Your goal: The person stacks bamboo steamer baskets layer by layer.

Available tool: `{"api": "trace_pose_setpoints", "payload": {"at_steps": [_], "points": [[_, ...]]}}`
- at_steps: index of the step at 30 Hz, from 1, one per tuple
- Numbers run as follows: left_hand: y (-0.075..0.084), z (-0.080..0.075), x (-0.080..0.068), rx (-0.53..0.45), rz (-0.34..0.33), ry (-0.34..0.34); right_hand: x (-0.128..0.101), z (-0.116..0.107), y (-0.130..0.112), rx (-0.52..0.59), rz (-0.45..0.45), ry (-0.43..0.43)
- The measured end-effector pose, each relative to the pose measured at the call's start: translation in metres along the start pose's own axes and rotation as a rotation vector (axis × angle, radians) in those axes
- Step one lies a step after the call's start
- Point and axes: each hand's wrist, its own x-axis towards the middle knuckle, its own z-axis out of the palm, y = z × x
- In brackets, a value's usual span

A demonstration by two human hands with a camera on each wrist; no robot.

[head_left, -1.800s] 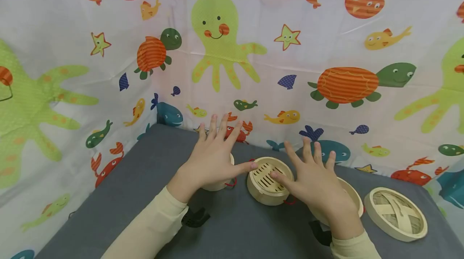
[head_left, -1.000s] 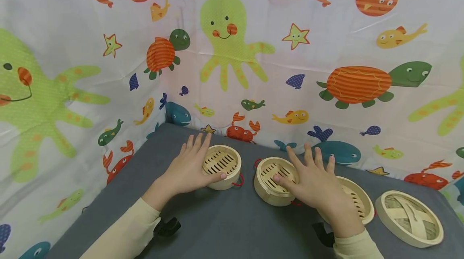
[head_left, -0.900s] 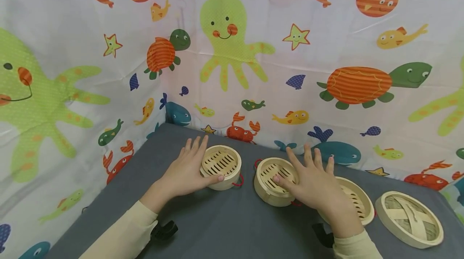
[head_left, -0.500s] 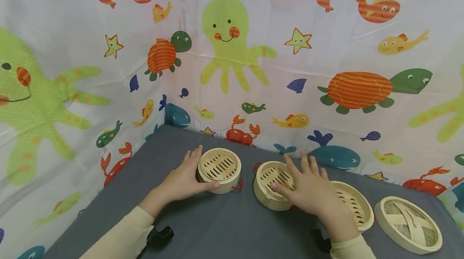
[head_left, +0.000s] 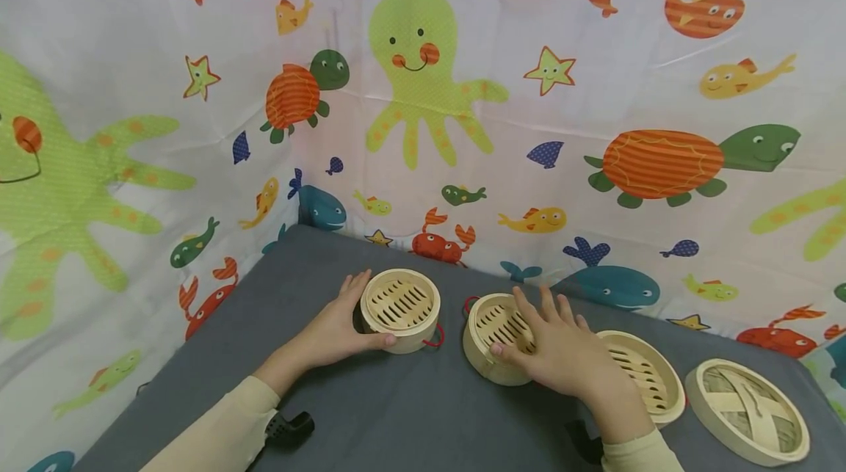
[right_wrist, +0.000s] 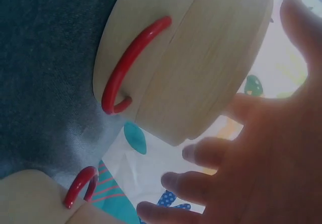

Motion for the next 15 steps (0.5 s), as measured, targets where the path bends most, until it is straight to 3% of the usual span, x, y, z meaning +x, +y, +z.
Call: {"api": "trace_pose_setpoints", "payload": {"at_steps": [15], "points": [[-0.0089, 0.0020, -0.0004, -0.034, 0.031, 0.057, 0.0031, 0.0029, 0.0021, 0.077, -0.020, -0.078]]}}
